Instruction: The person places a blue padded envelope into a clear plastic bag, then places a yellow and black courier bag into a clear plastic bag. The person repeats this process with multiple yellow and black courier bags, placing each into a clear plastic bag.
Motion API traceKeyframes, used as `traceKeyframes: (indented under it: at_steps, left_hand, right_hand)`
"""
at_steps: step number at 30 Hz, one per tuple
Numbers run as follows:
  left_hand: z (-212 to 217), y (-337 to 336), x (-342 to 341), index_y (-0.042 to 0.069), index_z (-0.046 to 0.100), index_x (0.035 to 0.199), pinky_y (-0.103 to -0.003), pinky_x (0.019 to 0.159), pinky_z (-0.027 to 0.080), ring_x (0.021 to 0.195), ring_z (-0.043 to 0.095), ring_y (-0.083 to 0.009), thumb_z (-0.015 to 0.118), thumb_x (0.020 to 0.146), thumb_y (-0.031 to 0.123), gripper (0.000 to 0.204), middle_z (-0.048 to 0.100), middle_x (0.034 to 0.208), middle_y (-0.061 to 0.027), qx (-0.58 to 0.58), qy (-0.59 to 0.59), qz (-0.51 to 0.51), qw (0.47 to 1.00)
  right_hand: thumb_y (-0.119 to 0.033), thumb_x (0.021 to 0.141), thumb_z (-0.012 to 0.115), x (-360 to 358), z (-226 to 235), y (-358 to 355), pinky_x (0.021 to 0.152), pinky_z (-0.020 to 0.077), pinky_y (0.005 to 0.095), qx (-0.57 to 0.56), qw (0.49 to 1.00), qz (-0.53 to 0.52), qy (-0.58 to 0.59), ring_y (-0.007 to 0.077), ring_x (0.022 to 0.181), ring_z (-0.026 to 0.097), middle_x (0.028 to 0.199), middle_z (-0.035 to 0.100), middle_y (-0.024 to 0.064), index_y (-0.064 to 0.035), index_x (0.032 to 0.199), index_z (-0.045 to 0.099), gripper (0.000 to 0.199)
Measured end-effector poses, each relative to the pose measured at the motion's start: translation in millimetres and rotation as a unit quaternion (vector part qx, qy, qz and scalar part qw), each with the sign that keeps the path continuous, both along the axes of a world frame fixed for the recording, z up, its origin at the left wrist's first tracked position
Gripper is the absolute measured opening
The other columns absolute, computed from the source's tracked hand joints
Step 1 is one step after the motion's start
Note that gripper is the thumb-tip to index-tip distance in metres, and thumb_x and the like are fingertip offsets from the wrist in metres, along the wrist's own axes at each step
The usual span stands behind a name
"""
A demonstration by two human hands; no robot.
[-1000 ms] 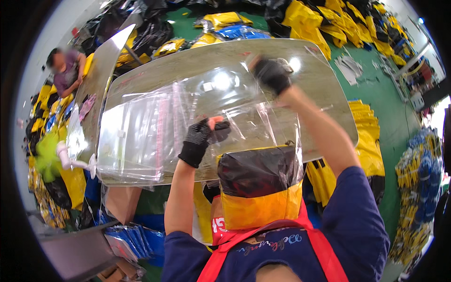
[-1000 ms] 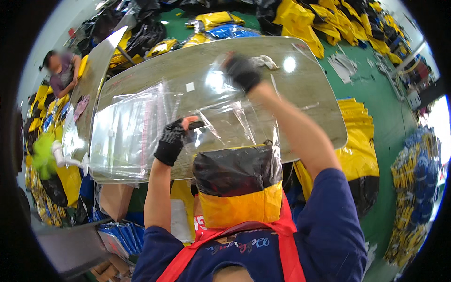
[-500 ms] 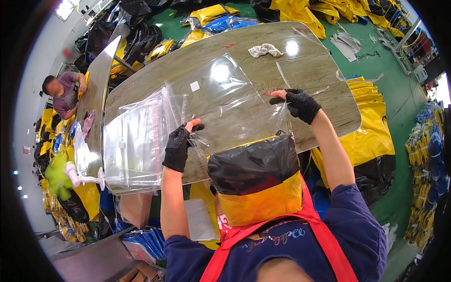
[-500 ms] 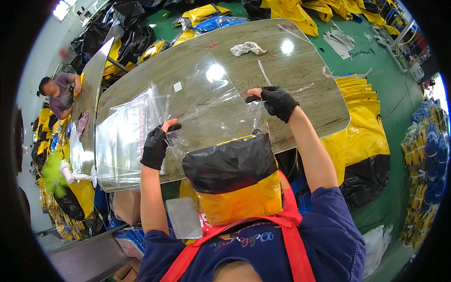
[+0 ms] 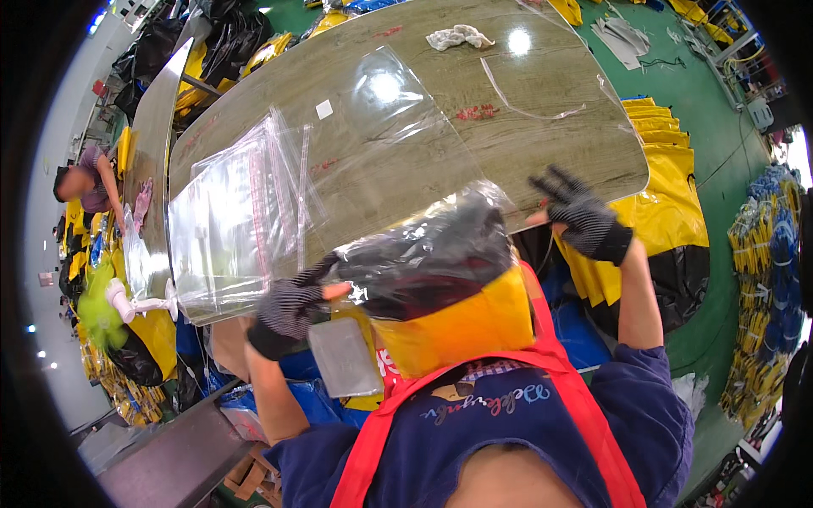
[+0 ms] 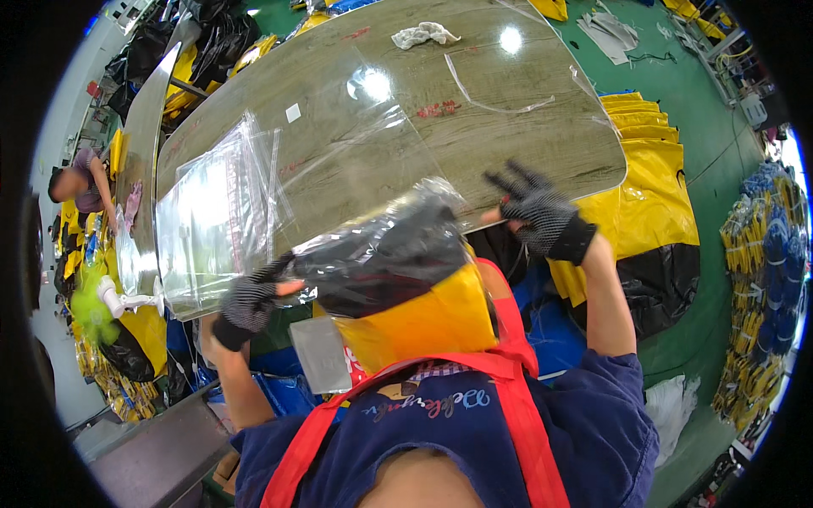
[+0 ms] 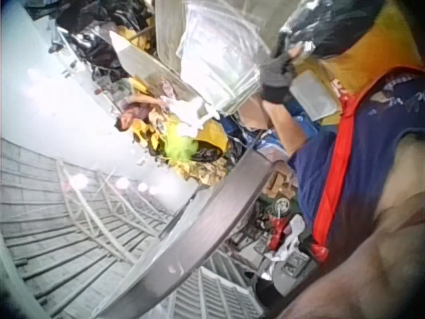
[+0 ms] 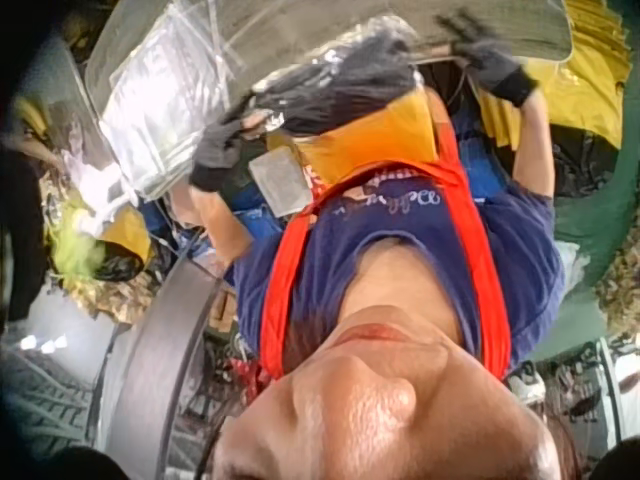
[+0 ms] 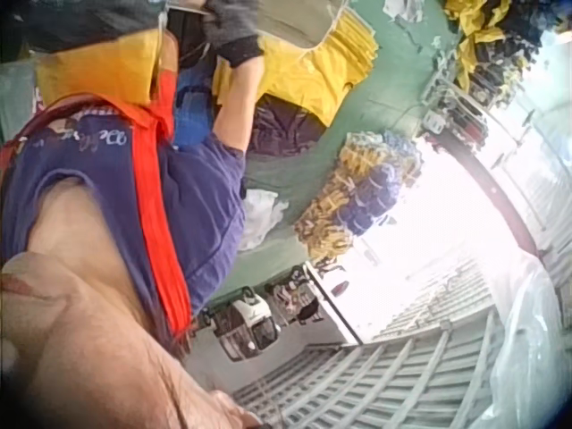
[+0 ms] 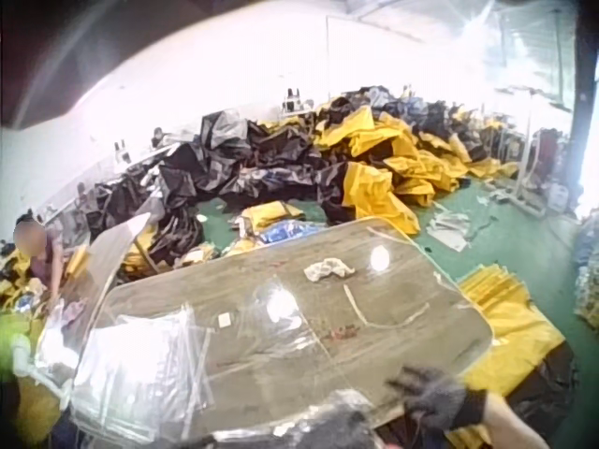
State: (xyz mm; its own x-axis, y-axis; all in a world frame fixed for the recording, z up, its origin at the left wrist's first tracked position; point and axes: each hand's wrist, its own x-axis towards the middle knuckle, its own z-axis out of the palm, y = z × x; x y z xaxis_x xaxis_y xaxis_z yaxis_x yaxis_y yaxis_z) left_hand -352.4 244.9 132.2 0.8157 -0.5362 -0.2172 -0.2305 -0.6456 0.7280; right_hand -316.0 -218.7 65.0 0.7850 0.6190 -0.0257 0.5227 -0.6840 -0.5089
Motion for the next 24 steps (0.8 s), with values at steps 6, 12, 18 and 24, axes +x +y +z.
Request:
traceKeyframes:
  at_steps: [6, 12, 18, 24]
  left_hand:
    - [70.9, -18.3, 22.5, 0.009, 0.07, 0.103, -0.028, 0.063, 0.048, 0.067, 0.06, -0.0189, 0.061, 0.086, 0.019, 0.022, 0.067, 0.08, -0.0148, 0.19, -0.069, 0.045, 0.978]
    - [94.2, 58.6, 7.4, 0.003, 0.065, 0.112, -0.028, 0.075, 0.048, 0.082, 0.062, -0.0142, 0.059, 0.09, 0.022, 0.03, 0.069, 0.096, -0.0124, 0.154, -0.054, 0.202, 0.966]
    - [-1.0, -46.3, 22.2, 0.002, 0.041, 0.136, -0.043, 0.106, 0.03, 0.125, 0.041, -0.0366, 0.046, 0.094, 0.029, 0.05, 0.048, 0.13, -0.0229, 0.134, -0.299, 0.084, 0.941]
    - [-138.7, -37.9, -92.9, -0.002, 0.014, 0.146, -0.042, 0.112, 0.02, 0.14, 0.02, -0.0374, 0.04, 0.096, 0.04, 0.071, 0.019, 0.149, -0.0258, -0.051, -0.194, 0.293, 0.935]
  right_hand:
    - [-0.014, 0.08, 0.057, 16.7, 58.5, 116.0, 0.105, 0.0321, 0.0467, 0.184, 0.98, 0.006, -0.077, 0.034, 0.125, 0.044, 0.129, 0.053, 0.0138, -0.0108, 0.112, 0.063, 0.032]
    - [-0.034, 0.09, 0.052, 17.9, 32.0, 164.2, 0.105, 0.029, 0.0511, 0.139, 0.975, 0.025, -0.172, 0.0326, 0.122, 0.047, 0.122, 0.057, 0.0149, -0.0091, 0.116, 0.059, 0.036]
    - [-0.04, 0.089, 0.053, 7.2, 31.4, 204.5, 0.107, 0.0235, 0.0537, 0.081, 0.981, 0.057, -0.169, 0.0345, 0.128, 0.039, 0.131, 0.05, 0.0148, -0.0103, 0.126, 0.053, 0.047]
    - [-0.037, 0.083, 0.061, -46.4, -48.2, 133.3, 0.107, 0.0283, 0.0447, 0.083, 0.986, -0.145, 0.0, 0.0398, 0.128, 0.036, 0.14, 0.039, 0.0207, -0.0085, 0.139, 0.037, 0.067]
